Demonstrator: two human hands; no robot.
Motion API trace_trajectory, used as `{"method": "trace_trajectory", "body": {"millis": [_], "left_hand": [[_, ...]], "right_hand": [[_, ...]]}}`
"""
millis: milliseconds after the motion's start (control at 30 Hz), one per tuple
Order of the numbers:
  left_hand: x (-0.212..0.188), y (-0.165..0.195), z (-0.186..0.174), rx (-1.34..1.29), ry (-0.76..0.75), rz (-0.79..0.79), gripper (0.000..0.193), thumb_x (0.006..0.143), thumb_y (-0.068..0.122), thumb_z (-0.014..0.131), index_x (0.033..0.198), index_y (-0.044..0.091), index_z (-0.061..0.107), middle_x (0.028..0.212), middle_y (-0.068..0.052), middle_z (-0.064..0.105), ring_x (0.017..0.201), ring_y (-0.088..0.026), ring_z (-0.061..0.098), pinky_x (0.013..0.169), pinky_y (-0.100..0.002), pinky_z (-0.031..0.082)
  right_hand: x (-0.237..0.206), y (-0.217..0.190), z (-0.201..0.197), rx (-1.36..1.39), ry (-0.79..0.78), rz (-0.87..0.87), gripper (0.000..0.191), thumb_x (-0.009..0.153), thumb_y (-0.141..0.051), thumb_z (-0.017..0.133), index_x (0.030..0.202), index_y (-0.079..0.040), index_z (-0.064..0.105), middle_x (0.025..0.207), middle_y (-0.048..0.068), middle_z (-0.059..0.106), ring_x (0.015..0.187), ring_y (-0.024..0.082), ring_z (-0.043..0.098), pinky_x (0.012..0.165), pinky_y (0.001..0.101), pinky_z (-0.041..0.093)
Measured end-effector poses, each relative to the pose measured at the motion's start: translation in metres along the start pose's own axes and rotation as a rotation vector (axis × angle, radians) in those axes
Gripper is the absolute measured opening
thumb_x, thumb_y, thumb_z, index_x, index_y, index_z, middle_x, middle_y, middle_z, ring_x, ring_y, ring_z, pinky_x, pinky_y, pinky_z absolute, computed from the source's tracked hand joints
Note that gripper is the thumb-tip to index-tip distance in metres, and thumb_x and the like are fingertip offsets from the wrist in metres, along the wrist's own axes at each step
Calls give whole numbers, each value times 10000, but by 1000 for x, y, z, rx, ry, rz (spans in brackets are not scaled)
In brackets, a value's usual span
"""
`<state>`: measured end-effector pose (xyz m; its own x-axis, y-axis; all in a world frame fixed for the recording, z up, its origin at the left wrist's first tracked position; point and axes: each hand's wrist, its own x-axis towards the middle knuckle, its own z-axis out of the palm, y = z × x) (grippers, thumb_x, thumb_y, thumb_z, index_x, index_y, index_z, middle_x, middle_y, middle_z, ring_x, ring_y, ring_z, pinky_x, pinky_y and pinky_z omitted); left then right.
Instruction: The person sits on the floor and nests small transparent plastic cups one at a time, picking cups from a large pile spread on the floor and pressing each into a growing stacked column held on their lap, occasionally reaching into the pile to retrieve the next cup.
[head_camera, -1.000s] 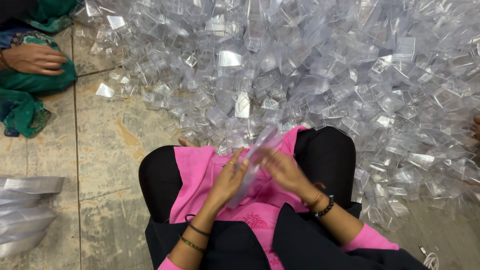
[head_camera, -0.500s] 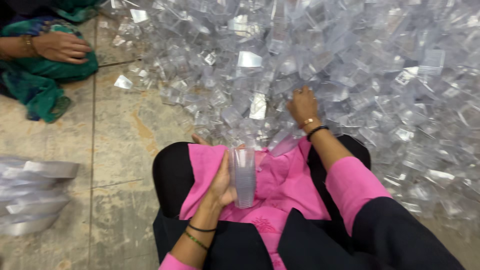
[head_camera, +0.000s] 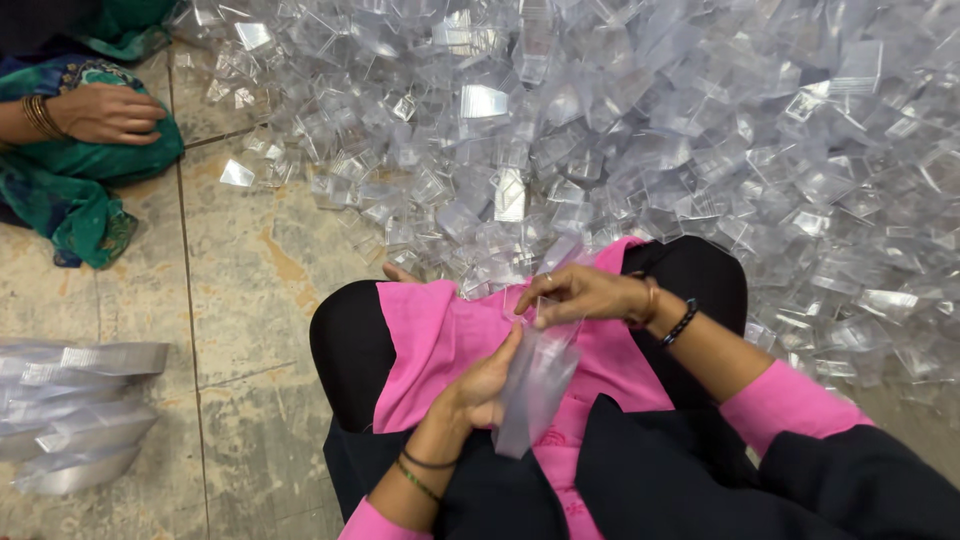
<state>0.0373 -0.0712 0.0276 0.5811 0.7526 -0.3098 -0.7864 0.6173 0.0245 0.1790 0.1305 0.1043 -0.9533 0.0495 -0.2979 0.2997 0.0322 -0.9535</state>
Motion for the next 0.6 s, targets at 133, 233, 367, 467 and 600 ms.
{"method": "trace_trajectory", "body": {"millis": [133,233,367,467,600], "left_hand": [[-12,-18,-4,-85,-104,67,715,1101,652,347,1386,38,574,1173,-181,699,935,-286,732,809,-431,616],[-21,-20,-11,-36,-38,82,767,1049,690,342,1314,24,614,1087,-196,714,878,-321,733,786,-446,618],[-21,-10,-18,-115,-77,172,791,1028,717,330,1254,19,628,1055,-183,711,845,-326,716,739,-471,613],[-10,-6,-16,-142,59,207,774,999,718,326,1228,39,620,1035,-157,702,859,-310,713,731,-458,603],[9,-31,-10,45,332,531,715,1071,652,364,1369,56,622,1077,-109,712,886,-234,698,756,-411,570]], "right_hand": [[11,20,29,-234,104,-169,449,850,-198,799,1223,-26,617,918,33,605,812,102,570,740,285,511],[12,32,39,-127,334,-214,380,925,-220,767,1209,-14,620,1038,50,630,964,134,598,891,302,530],[-1,32,55,218,555,-212,412,1012,-300,636,1323,-31,621,1234,44,693,1207,144,630,1077,309,497],[-10,26,72,218,429,-268,514,972,-285,679,1400,-48,522,1308,56,623,1271,157,564,1098,323,451],[-18,19,89,336,392,-91,538,899,-255,760,1339,-32,544,1194,88,668,1135,183,630,978,354,531]]}}
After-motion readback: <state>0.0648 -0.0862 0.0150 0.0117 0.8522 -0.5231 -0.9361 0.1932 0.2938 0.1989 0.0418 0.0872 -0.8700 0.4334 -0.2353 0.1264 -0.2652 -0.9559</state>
